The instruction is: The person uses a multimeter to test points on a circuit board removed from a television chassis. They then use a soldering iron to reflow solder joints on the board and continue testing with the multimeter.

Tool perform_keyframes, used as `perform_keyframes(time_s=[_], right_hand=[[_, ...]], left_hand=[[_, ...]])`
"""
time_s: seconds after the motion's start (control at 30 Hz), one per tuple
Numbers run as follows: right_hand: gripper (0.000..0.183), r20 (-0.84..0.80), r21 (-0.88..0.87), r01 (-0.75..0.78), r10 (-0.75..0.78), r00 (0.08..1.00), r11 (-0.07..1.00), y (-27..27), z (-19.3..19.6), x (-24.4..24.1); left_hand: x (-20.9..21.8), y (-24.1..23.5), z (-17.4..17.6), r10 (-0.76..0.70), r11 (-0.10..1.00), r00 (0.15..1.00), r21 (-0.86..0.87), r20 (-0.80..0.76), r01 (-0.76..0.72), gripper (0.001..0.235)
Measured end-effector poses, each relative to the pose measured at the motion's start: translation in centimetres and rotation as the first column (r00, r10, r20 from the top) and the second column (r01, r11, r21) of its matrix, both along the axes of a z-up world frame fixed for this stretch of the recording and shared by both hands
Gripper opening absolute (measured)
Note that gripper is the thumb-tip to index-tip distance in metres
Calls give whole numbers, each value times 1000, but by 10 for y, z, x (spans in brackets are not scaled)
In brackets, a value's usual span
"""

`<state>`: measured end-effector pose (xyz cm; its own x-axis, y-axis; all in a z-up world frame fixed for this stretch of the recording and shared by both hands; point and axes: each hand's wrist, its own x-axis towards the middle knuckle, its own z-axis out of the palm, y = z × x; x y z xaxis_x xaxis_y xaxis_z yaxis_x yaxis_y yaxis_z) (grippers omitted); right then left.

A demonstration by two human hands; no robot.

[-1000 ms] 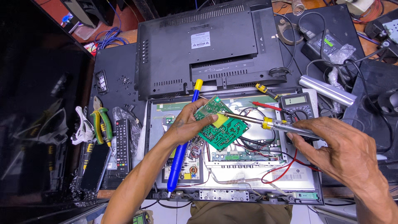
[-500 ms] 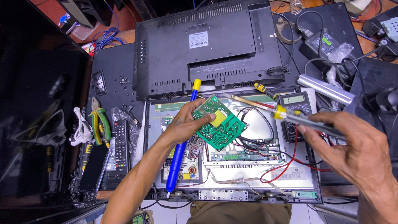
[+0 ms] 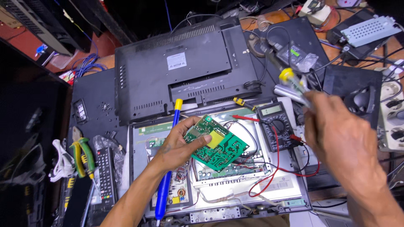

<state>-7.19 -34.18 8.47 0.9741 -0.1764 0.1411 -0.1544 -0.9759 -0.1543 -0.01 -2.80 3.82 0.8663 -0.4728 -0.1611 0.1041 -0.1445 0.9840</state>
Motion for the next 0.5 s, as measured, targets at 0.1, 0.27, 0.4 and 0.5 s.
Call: perform_keyframes(time_s=[0.1,0.27,0.4,0.5], right_hand=[[48,-263,29,-12,19,965,1000,10,7,2],[57,-55,-90,-126,121,991,988,18,-6,24],[46,143,-276,-179,225,964,944,11,-24,53],[44,88,-192,-179,198,976,965,13,-32,74]], left_hand=[[4,-19,14,-44,999,997,-11,55,45,18],[22,-52,27,-33,999,999,-13,33,34,15],[45,-75,25,2,1000,997,1,-81,-2,18],[64,-84,17,25,999,992,35,-121,-21,19]])
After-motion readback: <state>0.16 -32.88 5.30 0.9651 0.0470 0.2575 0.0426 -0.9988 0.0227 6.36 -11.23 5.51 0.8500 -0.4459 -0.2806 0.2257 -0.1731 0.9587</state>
